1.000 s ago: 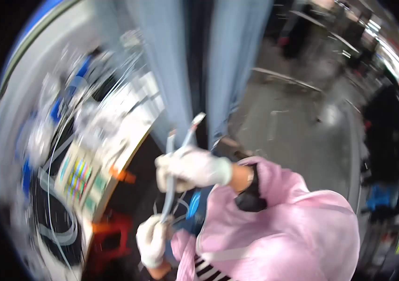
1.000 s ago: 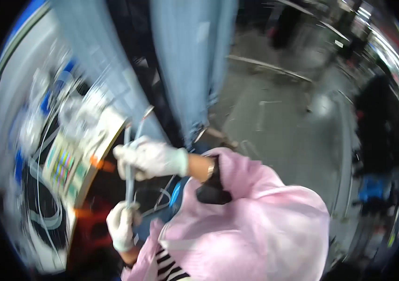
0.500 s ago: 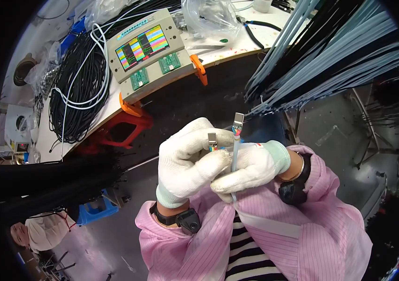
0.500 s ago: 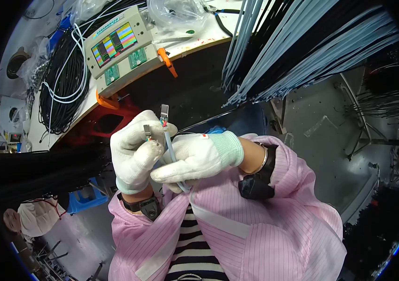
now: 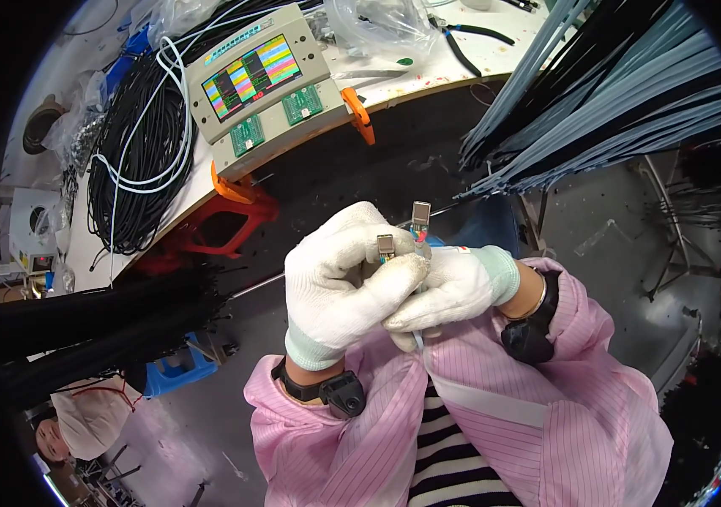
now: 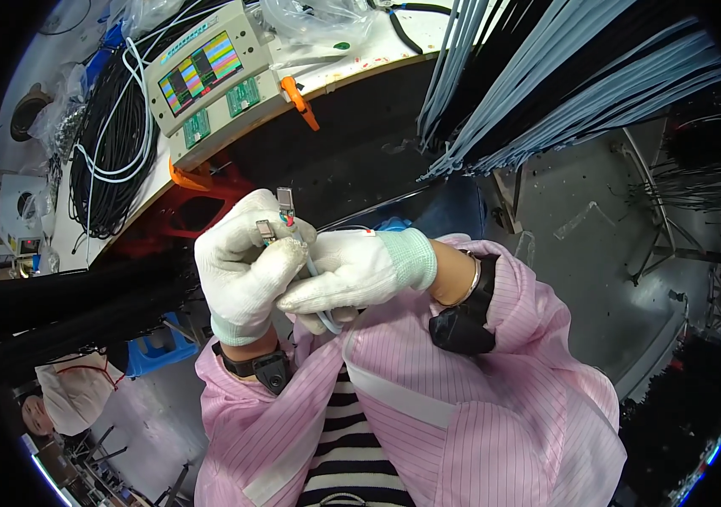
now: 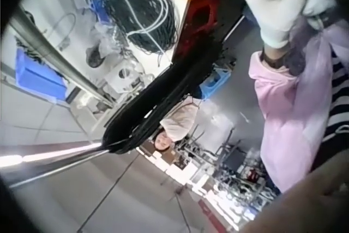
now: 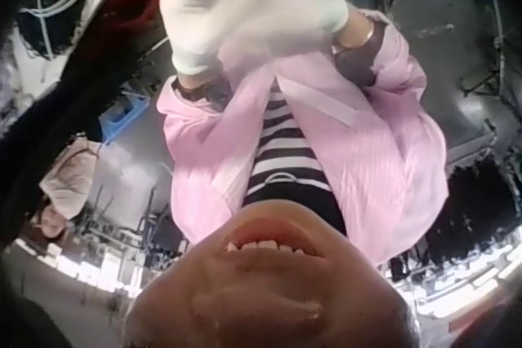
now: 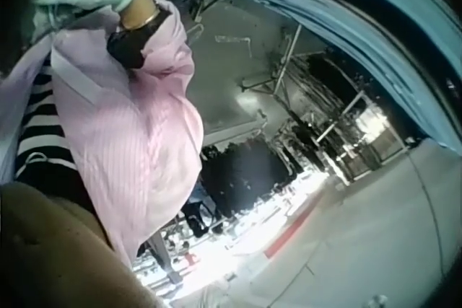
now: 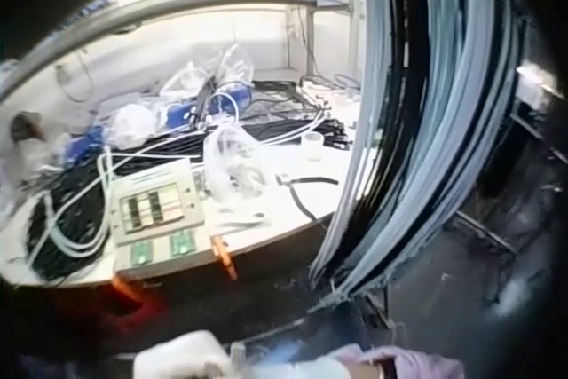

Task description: The person picks up a cable, walks to a testing machine, and plugs both ends into the device. After unplugging the cable, they use pliers to cut the connectors off the ends before returning to the machine to test another cable.

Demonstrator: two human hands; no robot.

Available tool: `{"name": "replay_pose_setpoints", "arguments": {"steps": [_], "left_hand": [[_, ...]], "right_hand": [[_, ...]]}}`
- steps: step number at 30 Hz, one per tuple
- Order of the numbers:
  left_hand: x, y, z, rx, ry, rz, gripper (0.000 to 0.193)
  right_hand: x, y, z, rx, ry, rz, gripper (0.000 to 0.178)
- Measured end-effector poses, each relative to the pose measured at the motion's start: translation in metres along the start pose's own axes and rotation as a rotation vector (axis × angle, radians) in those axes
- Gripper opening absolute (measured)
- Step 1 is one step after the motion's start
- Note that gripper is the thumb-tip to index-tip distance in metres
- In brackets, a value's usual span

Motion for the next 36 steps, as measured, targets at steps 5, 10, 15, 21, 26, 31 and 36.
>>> {"name": "replay_pose_setpoints", "arguments": {"steps": [5, 10, 15, 21, 26, 31, 36], "left_hand": [[0.004, 0.002, -0.001, -0.061, -0.047, -0.009, 0.008], [0.007, 0.005, -0.001, -0.056, -0.063, 0.025, 0.006], [0.008, 0.009, -0.002, -0.061, -0.093, 0.064, 0.006], [0.010, 0.012, -0.001, -0.092, -0.101, 0.090, 0.008], [0.008, 0.014, 0.000, -0.058, -0.069, 0.080, 0.012], [0.008, 0.013, 0.001, -0.022, 0.004, 0.046, 0.016], [0.007, 0.009, 0.002, 0.013, 0.015, 0.010, 0.018]], "right_hand": [[-0.001, -0.007, 0.007, 0.054, -0.068, -0.019, 0.040], [-0.004, -0.018, 0.011, 0.132, -0.071, -0.139, 0.017], [-0.004, -0.013, 0.014, 0.065, -0.109, -0.115, 0.039], [-0.004, -0.015, 0.014, 0.147, -0.078, -0.058, 0.038], [-0.003, -0.013, 0.014, 0.148, -0.093, -0.071, 0.038], [-0.003, -0.012, 0.013, 0.138, -0.076, -0.042, 0.038], [0.000, -0.009, 0.010, 0.136, -0.033, -0.012, 0.036]]}}
Point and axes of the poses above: each hand's wrist, its own x-axis towards the middle knuckle, its own z-axis out of the back of the hand, y = z × x, the point moved 7 cm from there along x, towards the middle knuckle, and after that the axes turned 2 degrees about z, right-handed, at the moved point
